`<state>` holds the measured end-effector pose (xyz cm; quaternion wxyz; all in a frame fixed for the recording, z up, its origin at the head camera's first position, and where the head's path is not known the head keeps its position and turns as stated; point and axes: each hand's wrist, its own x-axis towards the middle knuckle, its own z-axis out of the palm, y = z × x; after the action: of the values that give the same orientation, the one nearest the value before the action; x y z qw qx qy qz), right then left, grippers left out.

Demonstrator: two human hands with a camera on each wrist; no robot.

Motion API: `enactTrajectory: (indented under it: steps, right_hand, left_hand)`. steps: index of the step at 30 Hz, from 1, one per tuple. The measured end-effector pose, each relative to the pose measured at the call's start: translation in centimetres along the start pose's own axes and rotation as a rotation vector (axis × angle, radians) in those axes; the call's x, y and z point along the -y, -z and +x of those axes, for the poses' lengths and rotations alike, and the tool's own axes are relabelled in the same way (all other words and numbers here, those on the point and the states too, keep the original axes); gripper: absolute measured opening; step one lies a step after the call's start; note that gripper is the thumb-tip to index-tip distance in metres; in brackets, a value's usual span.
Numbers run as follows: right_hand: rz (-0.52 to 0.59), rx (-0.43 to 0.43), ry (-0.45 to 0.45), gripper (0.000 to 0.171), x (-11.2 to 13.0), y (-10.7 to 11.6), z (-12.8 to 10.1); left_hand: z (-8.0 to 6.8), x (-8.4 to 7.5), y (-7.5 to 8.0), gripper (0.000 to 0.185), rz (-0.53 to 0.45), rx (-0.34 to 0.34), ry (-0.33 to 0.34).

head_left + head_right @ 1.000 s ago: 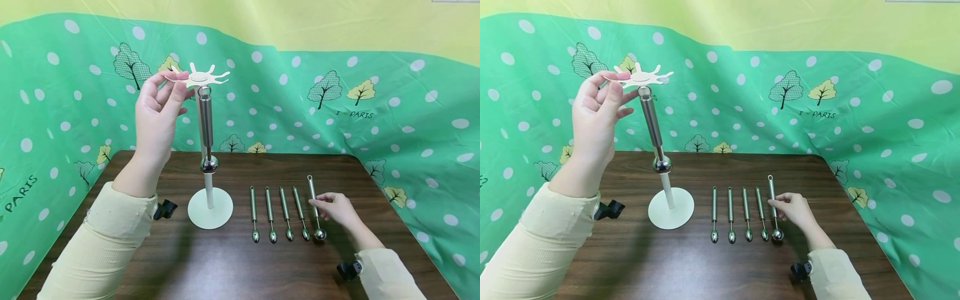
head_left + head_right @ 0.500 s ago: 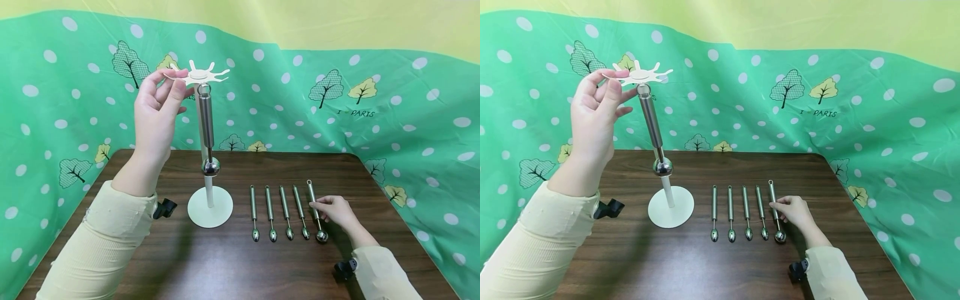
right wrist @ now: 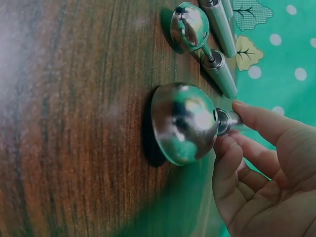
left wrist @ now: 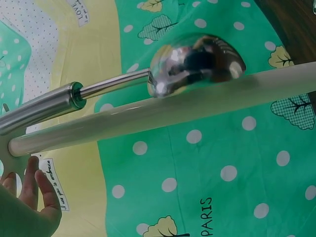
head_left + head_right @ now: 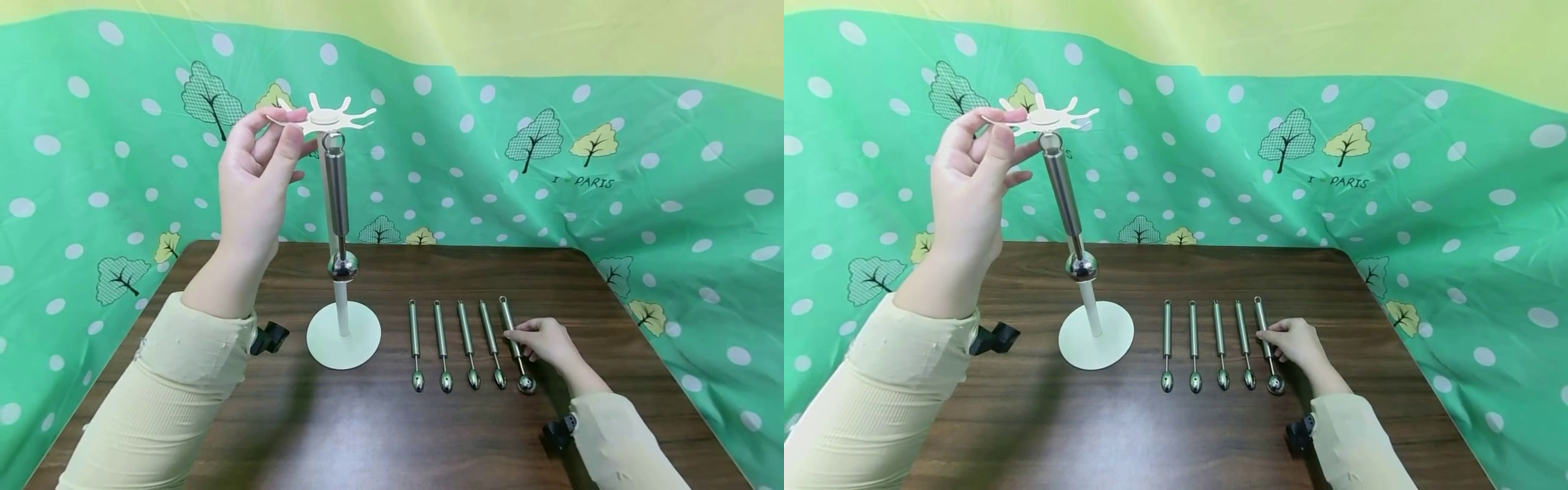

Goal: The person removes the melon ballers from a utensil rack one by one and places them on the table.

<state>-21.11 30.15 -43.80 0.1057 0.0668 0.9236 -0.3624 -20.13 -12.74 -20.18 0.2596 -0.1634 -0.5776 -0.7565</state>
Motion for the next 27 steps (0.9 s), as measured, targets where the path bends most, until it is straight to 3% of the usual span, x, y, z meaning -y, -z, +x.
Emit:
enactTrajectory:
  steps: [27]
  right_hand:
    - [-0.042, -0.034, -0.042, 0.040, -0.13, -0.22, 0.06]
  left_hand:
    - [-0.10, -0.18, 0.15, 0.016, 0.011, 0.002, 0.000]
